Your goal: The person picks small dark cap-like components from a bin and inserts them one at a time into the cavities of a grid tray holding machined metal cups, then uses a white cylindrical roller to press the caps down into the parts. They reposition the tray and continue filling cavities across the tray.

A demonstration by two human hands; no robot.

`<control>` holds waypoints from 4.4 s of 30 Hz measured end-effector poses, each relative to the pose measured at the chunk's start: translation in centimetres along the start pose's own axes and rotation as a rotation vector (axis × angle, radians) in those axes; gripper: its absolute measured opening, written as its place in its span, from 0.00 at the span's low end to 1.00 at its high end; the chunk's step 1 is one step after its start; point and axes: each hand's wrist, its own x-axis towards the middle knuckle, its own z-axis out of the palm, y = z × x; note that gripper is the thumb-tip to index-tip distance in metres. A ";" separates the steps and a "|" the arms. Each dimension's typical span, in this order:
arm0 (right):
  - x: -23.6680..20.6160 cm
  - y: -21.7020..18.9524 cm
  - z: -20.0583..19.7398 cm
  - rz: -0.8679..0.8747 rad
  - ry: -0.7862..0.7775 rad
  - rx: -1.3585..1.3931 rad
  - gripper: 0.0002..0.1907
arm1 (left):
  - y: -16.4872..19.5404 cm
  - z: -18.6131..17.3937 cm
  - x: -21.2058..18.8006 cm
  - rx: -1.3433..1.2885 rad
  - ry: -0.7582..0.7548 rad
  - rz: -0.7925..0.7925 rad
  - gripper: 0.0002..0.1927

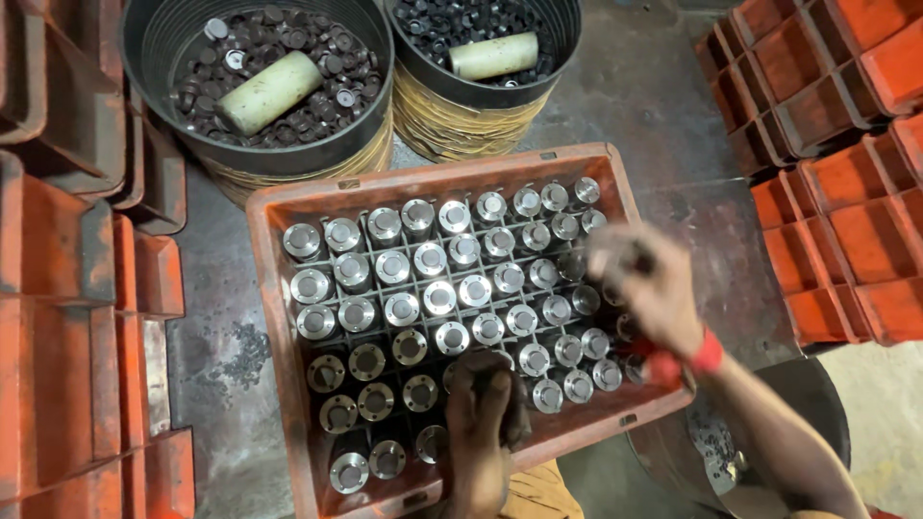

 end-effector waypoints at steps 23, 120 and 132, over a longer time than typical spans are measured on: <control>0.6 -1.9 1.6 -0.327 -0.107 -0.215 0.09 | 1.8 0.4 0.6 -0.395 -0.058 0.061 0.26; -12.1 -1.8 -5.7 -0.370 0.222 -0.277 0.29 | 9.0 -22.5 0.4 1.596 0.544 0.641 0.30; -10.3 1.1 -6.1 -0.298 0.381 -0.053 0.21 | 9.1 -22.3 -0.5 1.618 0.551 0.649 0.40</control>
